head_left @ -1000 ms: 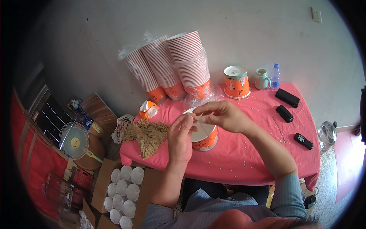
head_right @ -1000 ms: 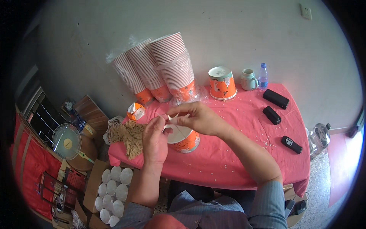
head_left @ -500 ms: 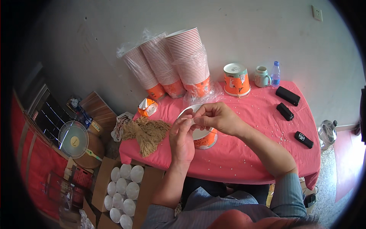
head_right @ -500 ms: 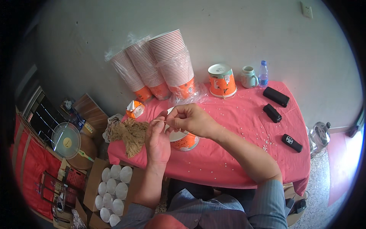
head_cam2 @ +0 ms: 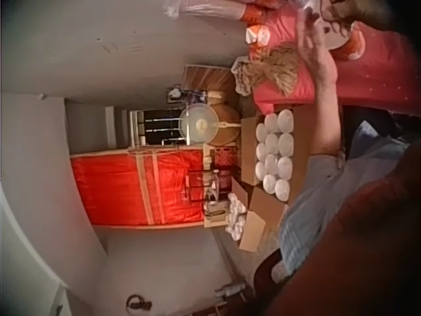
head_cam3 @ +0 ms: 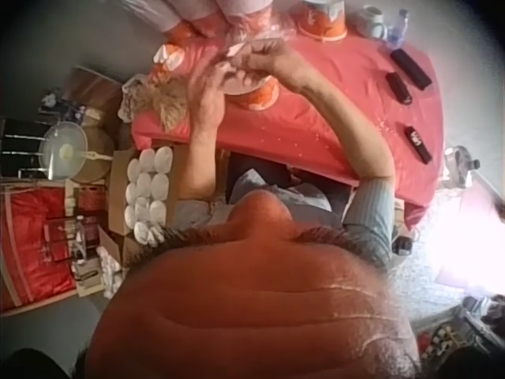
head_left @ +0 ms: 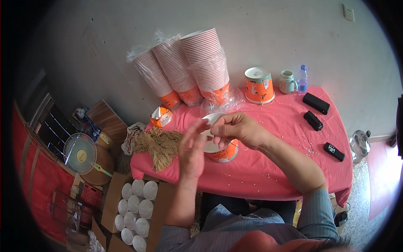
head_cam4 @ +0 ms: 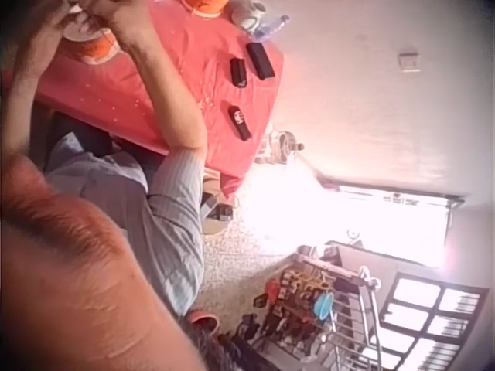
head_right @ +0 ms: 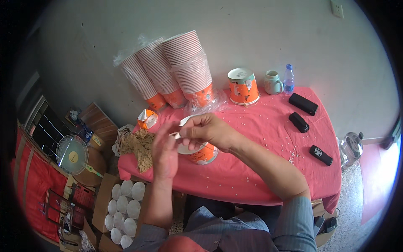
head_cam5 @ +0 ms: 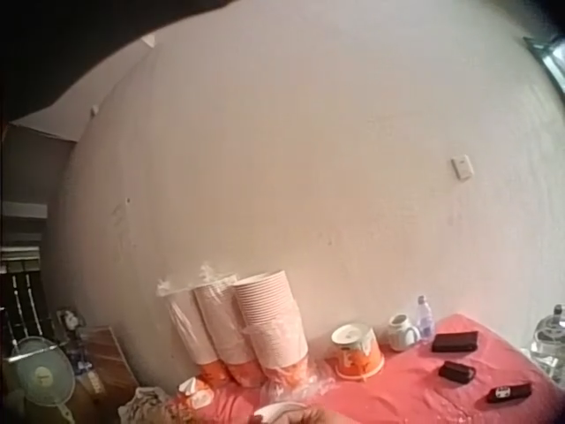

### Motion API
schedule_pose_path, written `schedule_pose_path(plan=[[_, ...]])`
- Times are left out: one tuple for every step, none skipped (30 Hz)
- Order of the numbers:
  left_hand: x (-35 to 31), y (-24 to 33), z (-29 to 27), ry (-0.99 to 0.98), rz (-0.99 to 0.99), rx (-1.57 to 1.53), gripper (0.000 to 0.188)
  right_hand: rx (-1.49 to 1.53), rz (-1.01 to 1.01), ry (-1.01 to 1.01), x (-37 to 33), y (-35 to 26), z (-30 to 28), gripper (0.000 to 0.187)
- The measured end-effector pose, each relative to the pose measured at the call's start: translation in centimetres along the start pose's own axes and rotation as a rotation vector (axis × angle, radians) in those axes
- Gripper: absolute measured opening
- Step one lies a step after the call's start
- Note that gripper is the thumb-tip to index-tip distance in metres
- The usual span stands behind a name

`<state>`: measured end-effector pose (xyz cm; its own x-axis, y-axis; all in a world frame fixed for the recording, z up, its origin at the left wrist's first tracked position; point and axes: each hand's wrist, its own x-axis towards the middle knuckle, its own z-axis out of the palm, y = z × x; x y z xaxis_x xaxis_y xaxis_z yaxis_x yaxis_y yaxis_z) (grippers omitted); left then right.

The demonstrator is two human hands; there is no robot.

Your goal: Assembling paper buckets by manually threading and securing plastic handles into pre-punched holes.

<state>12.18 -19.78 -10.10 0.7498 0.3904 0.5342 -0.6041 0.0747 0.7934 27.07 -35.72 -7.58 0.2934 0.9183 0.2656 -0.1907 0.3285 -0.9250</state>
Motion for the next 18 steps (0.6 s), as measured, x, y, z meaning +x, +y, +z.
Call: schedule_pose_path(plan=[[0.4,0.5,-0.8,0.066,0.003,0.058,0.055,0.006,-0.006,0.039,-0.2,-0.4,-0.6,0.019],[1.0,1.0,-1.3,0.129,0.058,0.158,0.045,-0.006,-0.024,0.104,-0.4,-0.9,-1.2,0.018],[1.1,1.3,-3.7,0.223,0.037,0.321,0.04,-0.011,-0.042,0.147,-0.1,-1.4,-1.2,0.017],[1.3,1.1,-6.3,0.312,0.018,0.476,0.037,-0.028,-0.06,0.205,-0.1,-1.9,-1.2,0.016],[1.8,1.0,-7.5,0.31,0.018,0.476,0.037,-0.04,-0.078,0.246,-0.1,-2.2,-1.7,0.016],[2.3,0.8,-8.6,0.284,-0.101,0.618,0.034,-0.05,-0.094,0.283,0.0,-2.2,-2.2,0.016],[2.6,0.5,-9.5,0.263,-0.219,0.761,0.031,-0.045,-0.105,0.303,0.0,-2.4,-2.2,0.016],[2.7,-0.3,-10.5,0.237,-0.261,0.757,0.032,-0.041,-0.103,0.293,0.1,-2.4,-2.2,0.016],[2.7,-0.4,-10.0,0.219,-0.344,0.734,0.032,-0.076,-0.085,0.31,0.1,-2.4,-2.5,0.016],[2.6,-0.5,-9.5,0.202,-0.427,0.709,0.033,-0.111,-0.066,0.326,0.0,-2.3,-2.7,0.016],[2.2,-0.9,-9.3,0.184,-0.461,0.661,0.035,-0.11,-0.065,0.328,0.1,-2.1,-2.7,0.016],[1.8,-1.1,-8.7,0.168,-0.481,0.653,0.035,-0.134,-0.04,0.319,0.1,-1.9,-2.6,0.016],[1.4,-1.3,-7.9,0.153,-0.501,0.642,0.036,-0.159,-0.014,0.309,0.2,-1.7,-2.5,0.016],[1.0,-1.8,-7.3,0.14,-0.543,0.609,0.038,-0.16,-0.013,0.314,0.3,-1.4,-2.5,0.016],[0.4,-2.6,-6.9,0.144,-0.533,0.562,0.038,-0.217,0.001,0.333,0.5,-1.0,-2.4,0.017],[0.0,-3.3,-6.3,0.144,-0.524,0.513,0.037,-0.275,0.015,0.356,0.7,-0.6,-2.3,0.017],[-0.1,-3.7,-5.8,0.166,-0.491,0.611,0.035,-0.276,0.017,0.356,0.9,0.0,-2.3,0.017],[-0.2,-4.3,-5.2,0.163,-0.491,0.608,0.035,-0.424,-0.043,0.365,1.1,0.8,-2.4,0.018]])
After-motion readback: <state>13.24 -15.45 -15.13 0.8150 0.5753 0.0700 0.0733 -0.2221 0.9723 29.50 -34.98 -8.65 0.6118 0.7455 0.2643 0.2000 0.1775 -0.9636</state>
